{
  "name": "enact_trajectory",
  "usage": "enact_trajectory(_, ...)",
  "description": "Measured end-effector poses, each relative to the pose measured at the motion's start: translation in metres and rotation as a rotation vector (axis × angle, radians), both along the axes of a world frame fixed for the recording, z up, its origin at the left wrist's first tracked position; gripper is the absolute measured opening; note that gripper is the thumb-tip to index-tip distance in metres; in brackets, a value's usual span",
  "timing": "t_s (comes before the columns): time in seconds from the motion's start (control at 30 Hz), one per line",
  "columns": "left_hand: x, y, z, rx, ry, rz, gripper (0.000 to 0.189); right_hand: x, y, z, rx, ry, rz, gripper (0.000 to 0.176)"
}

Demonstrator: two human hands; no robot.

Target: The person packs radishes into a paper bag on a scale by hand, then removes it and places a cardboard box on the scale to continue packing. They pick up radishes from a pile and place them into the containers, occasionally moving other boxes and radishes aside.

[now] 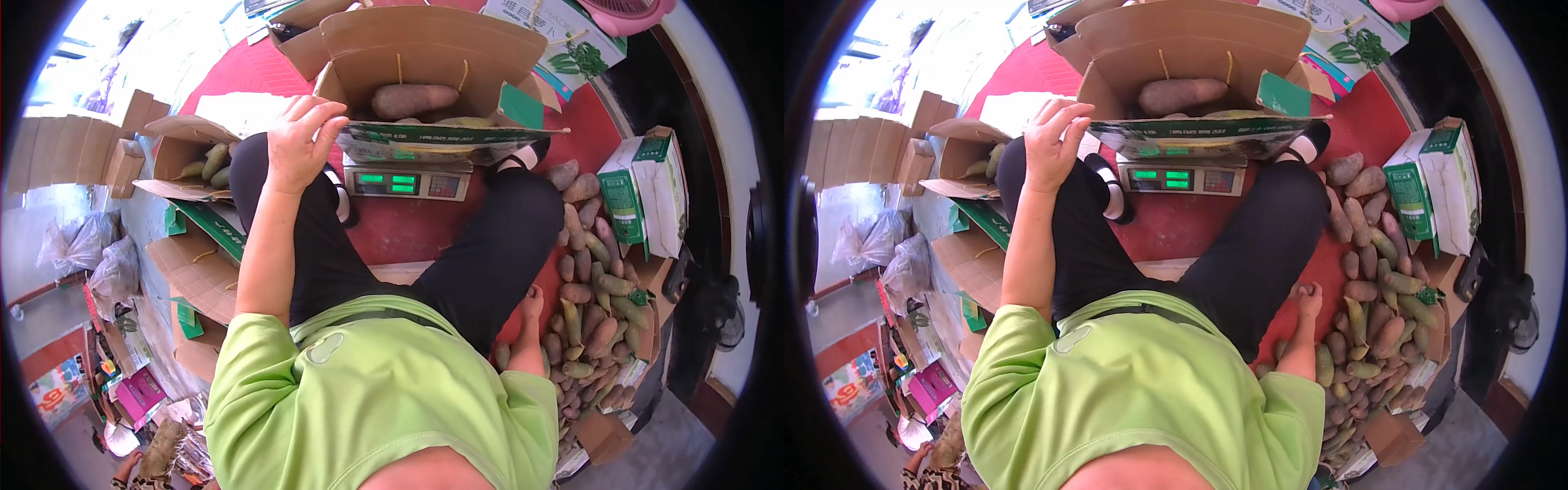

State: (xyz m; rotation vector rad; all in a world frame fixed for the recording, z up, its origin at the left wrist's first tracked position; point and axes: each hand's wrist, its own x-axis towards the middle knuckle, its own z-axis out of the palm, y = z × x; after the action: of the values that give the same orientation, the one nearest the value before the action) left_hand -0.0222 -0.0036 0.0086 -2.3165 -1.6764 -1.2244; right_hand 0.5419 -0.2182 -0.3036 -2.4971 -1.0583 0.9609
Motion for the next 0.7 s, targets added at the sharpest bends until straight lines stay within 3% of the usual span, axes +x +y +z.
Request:
enact_trajectory(0.07, -0.002, -0.001, 0.001, 0.001, 0.001, -0.006, 0.013, 0.008, -0.005, -0.019, 0.018, -0.097, -0.111, 0.047)
enact_trajectory(0.17, 0.0, 0.0, 0.002, -0.029, -0.002, -0.012, 0.012, 0.016, 0.003, -0.012, -0.03, -0.209, -0.065, 0.046)
enact_trajectory(0.27, -0.001, -0.001, 0.003, -0.037, 0.018, -0.003, 0.013, 0.058, 0.017, -0.046, -0.083, -0.091, 0.001, 0.04)
enact_trajectory(0.3, -0.002, -0.002, 0.003, -0.049, 0.026, -0.007, 0.014, 0.053, 0.03, -0.032, -0.077, -0.095, -0.005, 0.04)
enact_trajectory(0.37, -0.003, -0.001, 0.003, -0.054, 0.004, -0.019, 0.014, 0.03, 0.082, 0.028, -0.04, 0.37, -0.174, 0.033)
enact_trajectory(0.5, -0.007, -0.003, 0.004, -0.132, -0.072, -0.025, 0.018, 0.011, 0.184, 0.095, 0.337, 0.599, 0.066, 0.033)
enact_trajectory(0.57, -0.013, -0.003, 0.001, -0.184, -0.13, -0.008, 0.022, -0.018, 0.236, 0.163, 0.23, 0.352, 0.206, 0.035)
enact_trajectory(0.6, -0.013, -0.002, 0.001, -0.177, -0.129, -0.006, 0.022, -0.032, 0.257, 0.186, 0.196, 0.462, 0.192, 0.035)
enact_trajectory(0.63, -0.014, -0.002, 0.002, -0.199, -0.238, 0.016, 0.023, -0.059, 0.273, 0.227, 0.118, 0.4, 0.234, 0.037)
enact_trajectory(0.7, -0.022, -0.001, -0.003, -0.217, -0.342, 0.047, 0.024, -0.079, 0.31, 0.25, 0.112, 0.479, 0.356, 0.043)
